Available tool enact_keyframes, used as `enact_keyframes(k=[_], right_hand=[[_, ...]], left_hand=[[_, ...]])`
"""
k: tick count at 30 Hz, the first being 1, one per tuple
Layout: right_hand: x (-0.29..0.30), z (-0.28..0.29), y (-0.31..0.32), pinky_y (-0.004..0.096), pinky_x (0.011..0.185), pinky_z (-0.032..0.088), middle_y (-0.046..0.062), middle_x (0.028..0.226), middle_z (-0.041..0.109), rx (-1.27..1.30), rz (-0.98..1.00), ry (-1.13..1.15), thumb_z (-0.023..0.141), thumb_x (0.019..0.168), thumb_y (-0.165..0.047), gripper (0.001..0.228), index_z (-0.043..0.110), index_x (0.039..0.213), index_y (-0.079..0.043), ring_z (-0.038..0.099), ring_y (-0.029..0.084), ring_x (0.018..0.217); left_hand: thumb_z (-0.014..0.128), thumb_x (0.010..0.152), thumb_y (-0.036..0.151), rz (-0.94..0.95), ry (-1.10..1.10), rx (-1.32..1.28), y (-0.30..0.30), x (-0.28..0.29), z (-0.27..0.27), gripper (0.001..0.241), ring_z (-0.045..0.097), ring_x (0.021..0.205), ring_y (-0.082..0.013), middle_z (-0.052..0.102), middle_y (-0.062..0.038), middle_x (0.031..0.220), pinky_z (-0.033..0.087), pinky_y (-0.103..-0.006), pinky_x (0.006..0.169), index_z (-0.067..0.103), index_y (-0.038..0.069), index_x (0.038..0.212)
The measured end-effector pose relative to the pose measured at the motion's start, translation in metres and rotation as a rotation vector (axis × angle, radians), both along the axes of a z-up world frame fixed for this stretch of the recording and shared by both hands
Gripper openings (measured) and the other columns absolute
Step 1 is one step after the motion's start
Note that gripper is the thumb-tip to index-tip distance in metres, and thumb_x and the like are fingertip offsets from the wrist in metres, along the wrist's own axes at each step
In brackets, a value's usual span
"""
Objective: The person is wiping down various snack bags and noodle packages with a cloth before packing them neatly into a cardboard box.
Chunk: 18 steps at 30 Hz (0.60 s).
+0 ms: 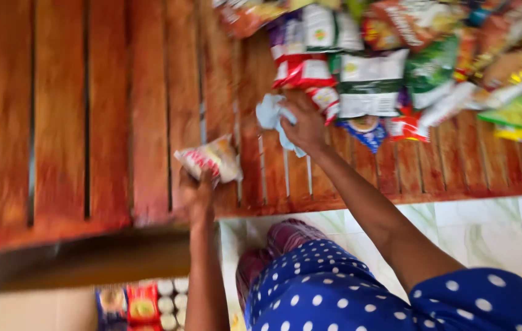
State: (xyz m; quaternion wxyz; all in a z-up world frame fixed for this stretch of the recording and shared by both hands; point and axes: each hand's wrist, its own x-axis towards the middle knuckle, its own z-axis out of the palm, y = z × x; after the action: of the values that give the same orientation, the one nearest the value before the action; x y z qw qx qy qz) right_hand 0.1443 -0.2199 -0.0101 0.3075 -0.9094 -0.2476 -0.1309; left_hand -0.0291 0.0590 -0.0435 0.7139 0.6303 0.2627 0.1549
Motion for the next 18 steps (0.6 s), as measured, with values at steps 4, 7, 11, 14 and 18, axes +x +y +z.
enact_keyframes(k=[4, 7, 11, 14, 18], right_hand=[[-0.065, 0.047, 0.105, 0.048, 0.111, 0.046, 0.011, 0.134, 0.061, 0.178, 0.181, 0.124, 0.077, 0.089, -0.022, 0.034, 0.071, 0.122, -0.013, 0.056, 0.035, 0.13], [-0.104, 0.054, 0.166, 0.06, 0.115, 0.026, 0.023, 0.144, 0.051, 0.17, 0.508, 0.142, 0.08, 0.086, -0.028, 0.04, 0.073, 0.119, -0.005, 0.041, 0.044, 0.138], [-0.082, -0.027, 0.187, 0.055, 0.114, 0.033, 0.008, 0.137, 0.062, 0.035, 0.267, 0.081, 0.07, 0.095, -0.021, 0.019, 0.076, 0.112, -0.013, 0.051, 0.034, 0.135], [-0.05, -0.027, 0.16, 0.047, 0.114, 0.041, 0.011, 0.137, 0.063, 0.056, 0.192, 0.058, 0.065, 0.099, -0.013, 0.019, 0.07, 0.117, -0.008, 0.056, 0.034, 0.133], [-0.016, -0.016, 0.162, 0.056, 0.094, 0.041, 0.016, 0.124, 0.067, -0.111, 0.146, -0.313, 0.066, 0.088, -0.014, 0.03, 0.073, 0.117, -0.008, 0.061, 0.038, 0.112]], left_hand=[[0.077, 0.087, 0.01, 0.042, -0.172, 0.003, 0.004, -0.003, -0.029, 0.052, 0.067, 0.103, -0.0167, 0.07, -0.008, 0.119, 0.056, -0.0329, 0.091, 0.054, 0.0, 0.133], [0.069, 0.1, 0.017, 0.217, -0.235, -0.161, 0.003, -0.009, -0.073, 0.03, 0.067, 0.098, -0.0149, 0.072, -0.005, 0.112, 0.057, -0.0318, 0.085, 0.071, -0.005, 0.12], [0.072, 0.097, 0.02, 0.217, -0.023, -0.14, -0.006, -0.018, -0.105, 0.028, 0.062, 0.085, -0.0113, 0.071, -0.003, 0.1, 0.051, -0.029, 0.071, 0.073, -0.001, 0.115], [0.075, 0.106, 0.019, 0.316, -0.106, -0.356, -0.036, -0.034, -0.14, 0.026, 0.056, 0.082, -0.0109, 0.069, -0.005, 0.095, 0.047, -0.0298, 0.069, 0.072, -0.007, 0.108], [0.066, 0.098, 0.018, 0.346, -0.136, -0.505, -0.028, -0.014, -0.052, 0.026, 0.069, 0.084, -0.0101, 0.076, -0.002, 0.101, 0.058, -0.029, 0.076, 0.07, 0.002, 0.118]])
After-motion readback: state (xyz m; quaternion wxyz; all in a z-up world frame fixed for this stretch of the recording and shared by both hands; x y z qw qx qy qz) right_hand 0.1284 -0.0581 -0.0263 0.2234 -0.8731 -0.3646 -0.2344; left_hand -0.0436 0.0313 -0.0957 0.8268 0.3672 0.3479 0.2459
